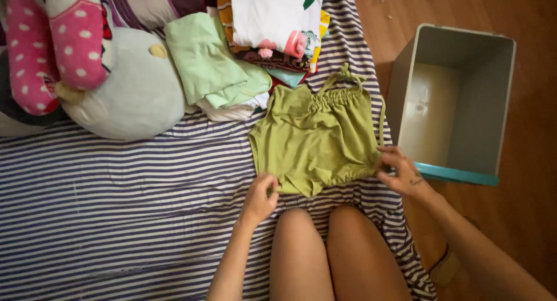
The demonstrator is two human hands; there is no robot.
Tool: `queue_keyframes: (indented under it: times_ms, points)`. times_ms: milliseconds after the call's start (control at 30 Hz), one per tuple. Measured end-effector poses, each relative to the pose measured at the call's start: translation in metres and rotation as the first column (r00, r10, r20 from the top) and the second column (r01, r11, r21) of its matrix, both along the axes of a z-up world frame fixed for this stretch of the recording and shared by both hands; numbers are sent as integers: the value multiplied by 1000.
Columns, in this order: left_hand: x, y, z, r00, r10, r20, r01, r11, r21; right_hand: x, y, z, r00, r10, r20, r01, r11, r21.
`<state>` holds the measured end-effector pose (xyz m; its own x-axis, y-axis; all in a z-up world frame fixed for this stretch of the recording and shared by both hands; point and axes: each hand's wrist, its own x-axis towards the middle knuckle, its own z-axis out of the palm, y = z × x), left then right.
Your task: Folding various articles of clothing on a bed and placing them into a storage bin.
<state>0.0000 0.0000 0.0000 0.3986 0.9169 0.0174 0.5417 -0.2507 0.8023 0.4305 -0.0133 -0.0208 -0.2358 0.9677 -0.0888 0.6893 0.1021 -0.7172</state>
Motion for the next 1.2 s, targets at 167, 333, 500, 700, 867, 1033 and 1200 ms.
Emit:
queue_keyframes:
  times_ms: [167, 333, 500, 700, 867, 1033, 1200]
  points:
    - [-4, 31, -61, 917, 337, 211, -218, 869, -443, 7, 35, -46, 961, -229, -153, 213, 970, -113]
    - [-10, 40, -105, 933, 354, 60, -280, 820, -499, -14, 65, -24, 948, -304, 93, 317, 890, -326]
    - [-22, 26, -89, 950, 310, 38, -274, 886, -373, -27, 67, 12, 940, -125, 318, 203, 953, -225]
    - [-11, 45, -40, 939, 271, -213, -335, 860, -385, -34, 81, 9, 964, -100, 247, 147, 973, -178]
    - [7, 107, -63, 930, 364, -42, -356, 926, 127, -43, 143, 9, 947, -297, 123, 285, 953, 103]
    - [52, 167, -64, 784, 616, 73, -507, 705, -496, -54, 187, 6, 862, -506, 30, 504, 861, 65]
    - [78, 191, -149, 788, 616, 19, -611, 778, 147, -62, 190, -2, 678, -731, 73, 717, 636, -285]
